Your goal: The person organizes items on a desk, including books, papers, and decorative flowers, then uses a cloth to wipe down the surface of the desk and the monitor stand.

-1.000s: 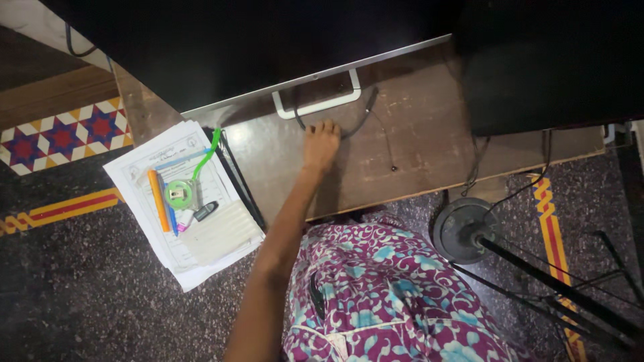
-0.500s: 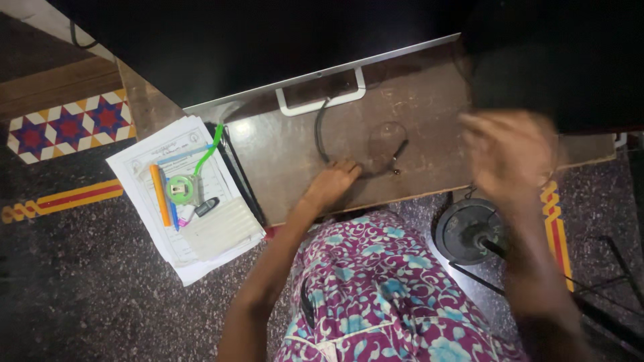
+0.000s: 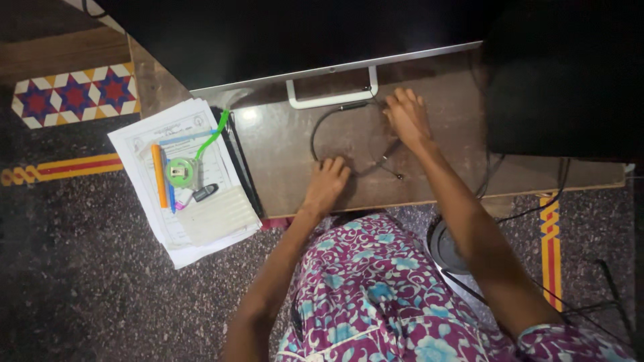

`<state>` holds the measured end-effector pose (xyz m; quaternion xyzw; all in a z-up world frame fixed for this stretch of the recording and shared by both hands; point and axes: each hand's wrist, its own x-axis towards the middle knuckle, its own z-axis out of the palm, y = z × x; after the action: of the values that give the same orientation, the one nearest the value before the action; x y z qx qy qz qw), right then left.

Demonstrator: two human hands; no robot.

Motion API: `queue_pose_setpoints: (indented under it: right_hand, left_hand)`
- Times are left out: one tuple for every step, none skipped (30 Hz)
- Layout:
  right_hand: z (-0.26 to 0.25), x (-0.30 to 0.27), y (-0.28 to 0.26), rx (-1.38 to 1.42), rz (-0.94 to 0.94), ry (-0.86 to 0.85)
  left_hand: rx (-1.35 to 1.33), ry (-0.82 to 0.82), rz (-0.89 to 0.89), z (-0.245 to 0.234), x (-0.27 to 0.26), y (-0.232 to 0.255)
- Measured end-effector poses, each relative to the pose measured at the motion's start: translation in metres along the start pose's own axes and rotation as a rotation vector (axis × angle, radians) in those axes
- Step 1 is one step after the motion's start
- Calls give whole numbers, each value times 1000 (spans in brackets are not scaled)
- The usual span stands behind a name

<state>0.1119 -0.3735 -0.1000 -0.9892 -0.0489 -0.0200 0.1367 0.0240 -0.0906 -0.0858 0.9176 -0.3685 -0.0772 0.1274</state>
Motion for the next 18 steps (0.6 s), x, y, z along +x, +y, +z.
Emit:
queue_pose_setpoints:
  right_hand:
    - [5, -5, 6, 2, -51, 2]
    - [8, -11, 10, 4, -100, 4]
    - [9, -19, 13, 1, -100, 2]
    - [6, -31, 13, -8, -125, -49]
    - [0, -42, 9, -17, -150, -101]
    - [-8, -51, 4, -18, -149, -103]
    - [-19, -61, -3, 50, -132, -152]
    - [-31, -69, -11, 118, -114, -198]
    - [-42, -77, -20, 116, -114, -198]
    - [-52, -83, -29, 56, -165, -182]
    - [-58, -90, -38, -6, -217, -166]
    - [-61, -97, -46, -6, -216, -166]
    - [-61, -104, -53, -23, -237, -161]
    - [-59, -111, -57, -40, -257, -156]
    - [-55, -120, -60, -41, -255, -157]
    - [-51, -129, -61, 55, -187, -200]
    - [-46, -135, -58, 152, -119, -242]
    - [-40, -137, -54, 150, -117, -241]
  left_hand:
    - [-2, 2, -3, -2, 2, -2]
    - [0, 101, -33, -4, 4, -4]
    - [3, 199, -63, -7, 7, -6]
    - [0, 200, -64, -11, 10, -7]
    - [130, 167, -101, -16, 14, -7]
    - [260, 133, -137, -21, 18, -6]
    - [258, 132, -137, -26, 22, -3]
    - [126, 64, -140, -32, 26, 1]
    - [-5, -5, -142, -38, 31, 5]
    - [-4, -2, -141, -42, 37, 10]
    - [3, -46, -105, -45, 44, 15]
    - [9, -94, -70, -47, 48, 21]
    - [8, -94, -68, -48, 50, 25]
    - [58, -102, -7, -47, 53, 29]
    - [108, -109, 54, -45, 55, 32]
    - [107, -109, 57, -41, 59, 35]
    - [93, -173, 57, -36, 62, 37]
    - [81, -237, 56, -28, 64, 38]
